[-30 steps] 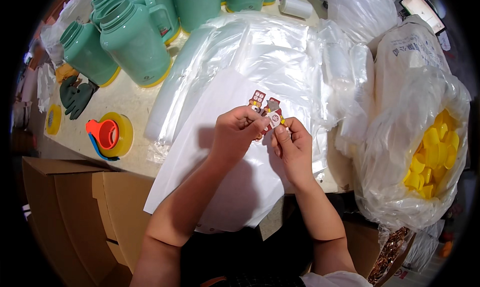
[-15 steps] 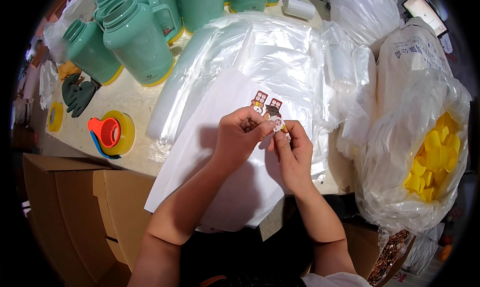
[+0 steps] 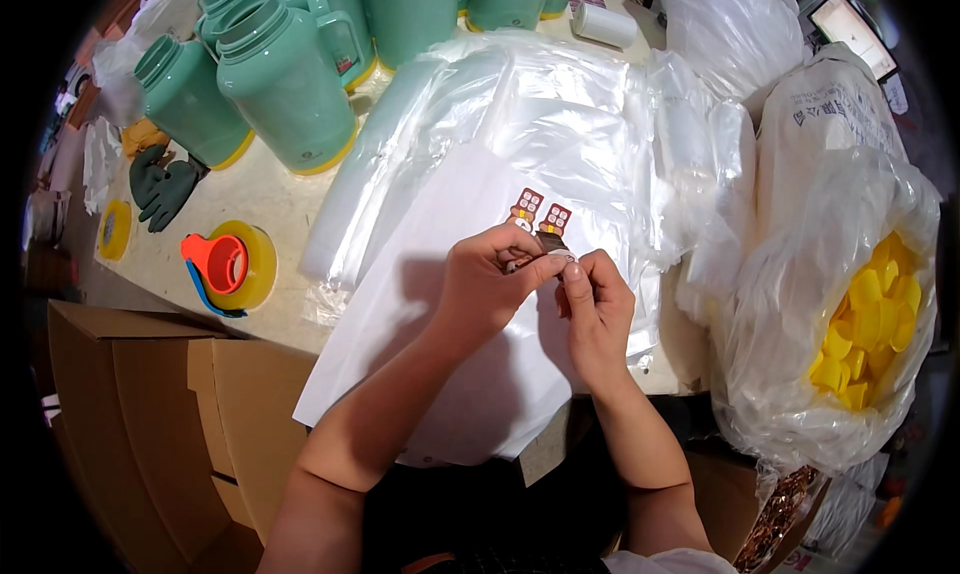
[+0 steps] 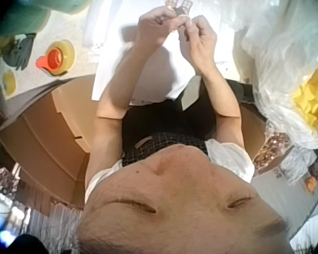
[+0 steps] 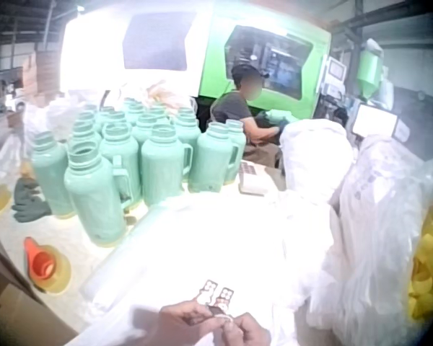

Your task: The person peels individual stickers from a white backing sheet. The stickers feature a cartoon character and are removed one by one using both hands. The peeled stickers are placed on the table surface.

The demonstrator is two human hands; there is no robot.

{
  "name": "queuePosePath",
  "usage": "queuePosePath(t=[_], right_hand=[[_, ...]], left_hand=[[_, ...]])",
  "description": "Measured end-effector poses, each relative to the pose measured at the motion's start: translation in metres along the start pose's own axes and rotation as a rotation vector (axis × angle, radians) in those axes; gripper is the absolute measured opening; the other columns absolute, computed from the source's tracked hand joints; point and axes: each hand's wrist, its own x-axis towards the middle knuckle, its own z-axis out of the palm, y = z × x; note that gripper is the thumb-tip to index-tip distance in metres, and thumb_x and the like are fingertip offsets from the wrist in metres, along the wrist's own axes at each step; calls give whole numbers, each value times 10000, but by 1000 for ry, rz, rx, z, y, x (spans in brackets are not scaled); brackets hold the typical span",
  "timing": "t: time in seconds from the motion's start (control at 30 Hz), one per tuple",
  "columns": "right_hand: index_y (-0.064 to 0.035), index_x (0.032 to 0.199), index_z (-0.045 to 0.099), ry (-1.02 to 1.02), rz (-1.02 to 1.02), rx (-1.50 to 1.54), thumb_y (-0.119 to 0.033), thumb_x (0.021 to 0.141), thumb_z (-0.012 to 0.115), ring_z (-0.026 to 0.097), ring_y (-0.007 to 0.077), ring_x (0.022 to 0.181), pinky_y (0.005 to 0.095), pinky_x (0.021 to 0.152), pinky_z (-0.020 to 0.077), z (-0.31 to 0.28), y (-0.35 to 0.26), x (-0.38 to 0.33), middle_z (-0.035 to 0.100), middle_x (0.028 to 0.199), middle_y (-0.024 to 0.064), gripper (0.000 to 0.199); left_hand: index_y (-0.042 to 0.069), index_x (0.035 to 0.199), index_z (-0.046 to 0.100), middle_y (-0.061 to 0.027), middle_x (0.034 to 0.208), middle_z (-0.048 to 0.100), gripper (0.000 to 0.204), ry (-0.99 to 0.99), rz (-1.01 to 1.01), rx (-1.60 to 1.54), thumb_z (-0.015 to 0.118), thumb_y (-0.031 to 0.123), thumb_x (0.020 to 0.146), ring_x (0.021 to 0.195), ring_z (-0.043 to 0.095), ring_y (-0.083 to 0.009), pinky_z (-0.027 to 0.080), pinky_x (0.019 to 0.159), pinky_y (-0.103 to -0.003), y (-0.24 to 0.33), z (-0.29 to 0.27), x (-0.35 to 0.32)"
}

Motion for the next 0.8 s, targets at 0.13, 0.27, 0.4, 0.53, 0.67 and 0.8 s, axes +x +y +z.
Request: queuePosePath(t=[0.13,0.27,0.4,0.53,0.67,0.8], right_hand=[[-37,773,506,15,-25,14,-200,1001,550,440,41,604,216,538,357,-3,0,0,515,627,-11,284],[-33,768,509,-18,-37,-28,-195,999,556,437,41,593,221,527,354,-2,-3,-2,516,620,-7,285],[-31,766,508,-51,-33,-40,-180,1000,552,442,41,582,225,516,353,1,0,-4,527,617,-1,281],[-36,775,501,-66,-15,0,-173,1010,533,443,43,585,221,531,363,4,-3,-3,527,622,-5,274],[-48,792,490,-10,72,186,-190,1024,504,437,42,606,210,567,372,3,-7,0,515,641,-14,272],[-58,798,485,-20,134,177,-203,1033,481,430,38,611,202,578,366,-7,-14,0,505,646,-17,276]], left_hand=[[-8,917,667,-32,857,626,97,26,103,147,715,25,839,785,566,-69,460,700,-218,0,2,1],[5,935,678,-37,920,610,109,-18,199,130,711,52,842,859,559,-96,455,783,-254,-7,-1,3],[3,933,680,-37,901,613,112,-19,242,231,707,70,848,843,563,-116,444,809,-265,-16,-4,0],[6,904,686,-37,891,616,103,66,323,397,714,84,843,835,557,-120,443,800,-268,-6,1,-3],[28,864,695,-36,843,639,94,94,249,261,739,85,804,832,553,-158,432,776,-297,-2,1,2],[1,888,687,-33,866,614,99,-92,200,223,720,89,855,736,539,-85,430,656,-225,2,-7,2]])
